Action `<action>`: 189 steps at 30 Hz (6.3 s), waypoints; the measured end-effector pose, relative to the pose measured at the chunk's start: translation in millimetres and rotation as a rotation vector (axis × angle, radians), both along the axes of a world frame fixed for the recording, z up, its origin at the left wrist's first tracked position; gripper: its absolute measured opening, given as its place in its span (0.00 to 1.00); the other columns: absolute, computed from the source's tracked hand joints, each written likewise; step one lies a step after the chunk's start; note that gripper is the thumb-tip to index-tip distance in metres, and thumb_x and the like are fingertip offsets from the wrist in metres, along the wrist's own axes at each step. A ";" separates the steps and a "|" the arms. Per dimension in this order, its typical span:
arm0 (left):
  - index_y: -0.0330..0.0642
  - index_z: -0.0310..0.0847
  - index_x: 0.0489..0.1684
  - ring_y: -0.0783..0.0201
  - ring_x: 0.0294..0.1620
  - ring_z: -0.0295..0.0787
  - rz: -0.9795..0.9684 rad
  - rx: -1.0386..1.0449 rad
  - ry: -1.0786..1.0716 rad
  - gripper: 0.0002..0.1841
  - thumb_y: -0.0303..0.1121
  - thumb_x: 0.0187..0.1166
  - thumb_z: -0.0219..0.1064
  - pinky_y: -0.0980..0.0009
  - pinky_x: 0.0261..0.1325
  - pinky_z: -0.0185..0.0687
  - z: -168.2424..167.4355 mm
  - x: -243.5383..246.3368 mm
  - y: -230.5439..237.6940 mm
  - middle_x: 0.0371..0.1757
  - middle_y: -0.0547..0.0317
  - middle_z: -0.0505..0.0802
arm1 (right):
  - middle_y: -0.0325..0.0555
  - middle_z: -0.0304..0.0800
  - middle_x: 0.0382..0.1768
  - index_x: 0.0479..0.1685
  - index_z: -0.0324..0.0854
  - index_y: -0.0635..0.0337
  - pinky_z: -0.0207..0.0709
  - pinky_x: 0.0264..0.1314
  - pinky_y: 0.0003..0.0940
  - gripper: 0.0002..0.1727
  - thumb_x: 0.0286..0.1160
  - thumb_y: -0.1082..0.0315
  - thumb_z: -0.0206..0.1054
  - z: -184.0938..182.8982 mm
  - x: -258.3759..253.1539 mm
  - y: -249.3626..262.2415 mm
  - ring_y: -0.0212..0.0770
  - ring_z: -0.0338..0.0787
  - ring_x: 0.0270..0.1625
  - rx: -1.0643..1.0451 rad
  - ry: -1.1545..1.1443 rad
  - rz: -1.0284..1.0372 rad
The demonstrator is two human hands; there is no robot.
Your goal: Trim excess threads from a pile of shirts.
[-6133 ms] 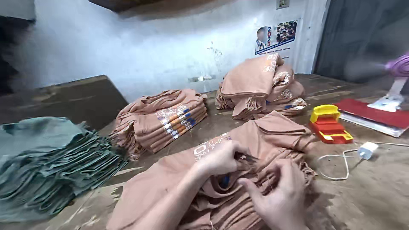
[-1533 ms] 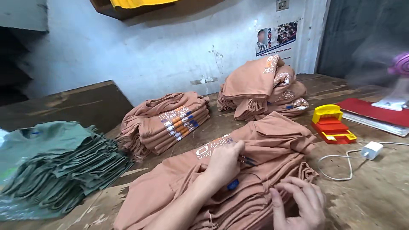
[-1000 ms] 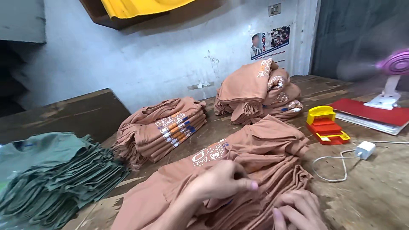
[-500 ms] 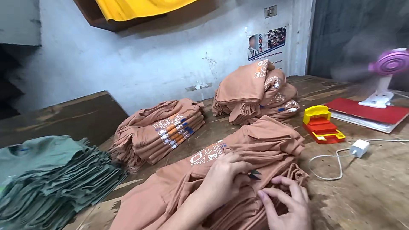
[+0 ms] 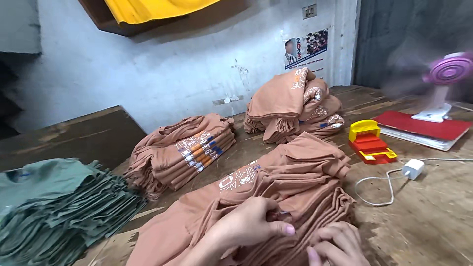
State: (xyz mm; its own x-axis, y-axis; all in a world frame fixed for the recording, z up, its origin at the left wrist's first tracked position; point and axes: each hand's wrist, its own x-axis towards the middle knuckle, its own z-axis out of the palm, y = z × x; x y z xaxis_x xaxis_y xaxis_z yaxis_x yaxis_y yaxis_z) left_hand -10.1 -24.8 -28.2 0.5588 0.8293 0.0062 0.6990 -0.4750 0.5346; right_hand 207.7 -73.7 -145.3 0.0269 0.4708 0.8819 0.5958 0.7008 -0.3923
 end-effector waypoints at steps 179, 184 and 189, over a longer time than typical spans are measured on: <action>0.55 0.91 0.57 0.60 0.60 0.88 -0.191 0.776 0.051 0.12 0.36 0.81 0.67 0.54 0.64 0.80 -13.3 4.6 -2.7 0.53 0.66 0.94 | 0.30 0.79 0.48 0.38 0.86 0.38 0.65 0.75 0.27 0.07 0.84 0.53 0.66 1.5 8.3 9.4 0.28 0.76 0.64 0.081 0.032 -0.018; 0.50 0.91 0.43 0.58 0.50 0.89 -0.294 0.872 0.133 0.08 0.35 0.84 0.64 0.59 0.56 0.80 -24.4 24.8 -6.7 0.42 0.63 0.94 | 0.29 0.78 0.49 0.38 0.83 0.37 0.64 0.75 0.26 0.08 0.83 0.51 0.62 0.4 12.1 4.2 0.27 0.75 0.66 0.075 -0.020 0.066; 0.52 0.91 0.54 0.61 0.56 0.89 -0.108 0.681 0.038 0.10 0.35 0.78 0.69 0.56 0.62 0.84 -6.3 8.2 -0.8 0.49 0.63 0.94 | 0.39 0.86 0.56 0.52 0.92 0.32 0.71 0.72 0.42 0.12 0.72 0.54 0.70 -2.9 12.3 8.9 0.40 0.80 0.66 0.029 -0.116 -0.017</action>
